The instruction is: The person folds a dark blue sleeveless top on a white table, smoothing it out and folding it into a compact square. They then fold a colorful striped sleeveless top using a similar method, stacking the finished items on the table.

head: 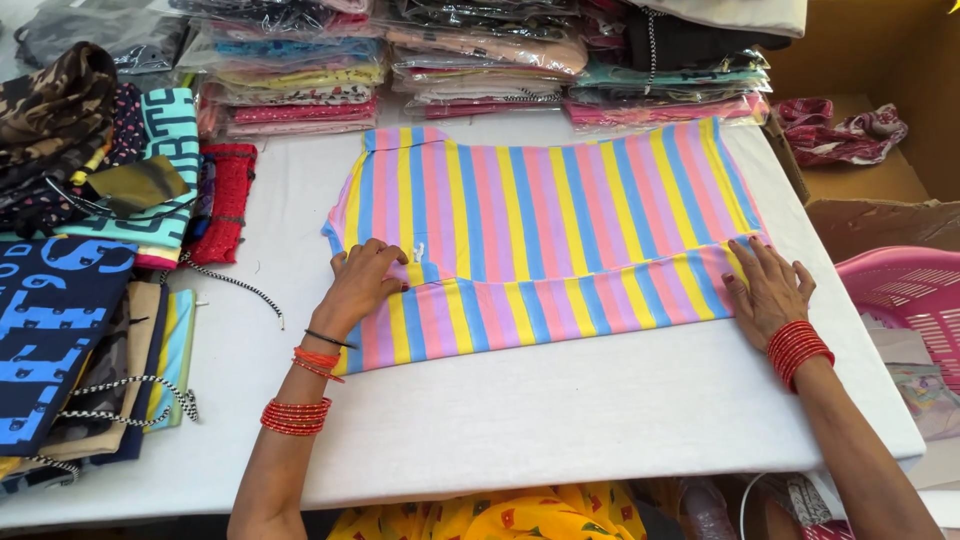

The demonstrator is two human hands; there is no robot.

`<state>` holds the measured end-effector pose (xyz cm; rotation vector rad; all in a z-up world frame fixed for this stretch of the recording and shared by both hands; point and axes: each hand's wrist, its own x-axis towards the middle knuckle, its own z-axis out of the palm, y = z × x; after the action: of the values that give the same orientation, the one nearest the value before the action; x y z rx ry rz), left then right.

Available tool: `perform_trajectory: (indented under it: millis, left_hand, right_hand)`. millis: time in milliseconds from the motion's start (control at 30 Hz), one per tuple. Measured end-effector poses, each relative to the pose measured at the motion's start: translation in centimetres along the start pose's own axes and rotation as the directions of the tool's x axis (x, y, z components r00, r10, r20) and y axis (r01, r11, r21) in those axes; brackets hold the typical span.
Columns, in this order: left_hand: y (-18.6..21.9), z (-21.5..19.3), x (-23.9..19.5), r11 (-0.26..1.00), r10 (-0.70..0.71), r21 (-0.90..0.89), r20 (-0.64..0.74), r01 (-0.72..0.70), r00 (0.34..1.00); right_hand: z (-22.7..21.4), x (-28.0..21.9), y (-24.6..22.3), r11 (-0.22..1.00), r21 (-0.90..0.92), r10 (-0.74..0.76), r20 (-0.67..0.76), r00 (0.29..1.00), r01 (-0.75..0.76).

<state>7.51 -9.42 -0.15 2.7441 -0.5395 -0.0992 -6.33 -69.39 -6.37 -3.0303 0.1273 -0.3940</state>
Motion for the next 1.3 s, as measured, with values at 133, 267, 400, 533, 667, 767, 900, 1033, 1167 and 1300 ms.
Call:
perform_trajectory:
  millis: [133,267,400,533,667,767,900,1033,1167,1300]
  left_hand:
    - [-0.3,0.9,0.3,0.998,-0.055,0.007,0.047,0.055,0.997]
    - [0.5,-0.6,0.5,0.999,-0.016,0.042,0.029,0.015,0.999]
    - [-0.1,-2.5,3.6,1.000,0.000,-0.005,-0.033,-0.001,0.999]
    - [-2.0,-2.3,9.1,1.000,0.003,-0.008,-0.166,-0.004,0.986]
    - [-5.4,0.1,15.3,0.997,-0.066,0.012,-0.268,0.072,0.961]
    - [-7.5,1.9,19.3,0.989,-0.147,-0.038,-0.312,0.142,0.939]
    - [-7.4,2.0,22.4,0.961,-0.274,-0.096,-0.278,0.258,0.920]
    - [-7.3,0.9,24.0,0.905,-0.424,-0.099,-0.124,0.414,0.897]
    - [-7.9,0.0,25.2,0.903,-0.426,-0.097,-0.067,0.419,0.902]
    - [-9.1,1.5,26.6,0.909,-0.416,-0.086,-0.120,0.408,0.901]
  right_hand:
    - [0.2,0.0,0.0,0.999,0.027,0.023,0.017,1.000,-0.023]
    - [0.1,-0.1,0.0,1.000,0.004,0.008,-0.009,1.000,-0.008]
    - [-1.2,2.0,-0.1,0.999,-0.032,-0.008,-0.048,0.999,0.006]
    - [-2.1,7.3,2.0,0.991,-0.103,-0.090,-0.047,0.995,0.085]
    - [-0.5,14.3,5.1,0.990,-0.074,-0.121,-0.023,0.992,0.119]
    - [2.0,20.1,6.2,0.991,-0.106,-0.077,0.017,0.997,0.078]
    - [3.3,24.2,4.6,0.982,-0.173,-0.078,0.010,0.997,0.078]
    - [5.4,27.7,4.0,0.979,-0.182,-0.090,0.004,0.996,0.089]
    - [6.3,30.4,4.4,0.983,-0.177,-0.037,0.043,0.998,0.044]
    - [5.9,31.4,4.4,0.987,-0.161,-0.008,0.072,0.997,0.019]
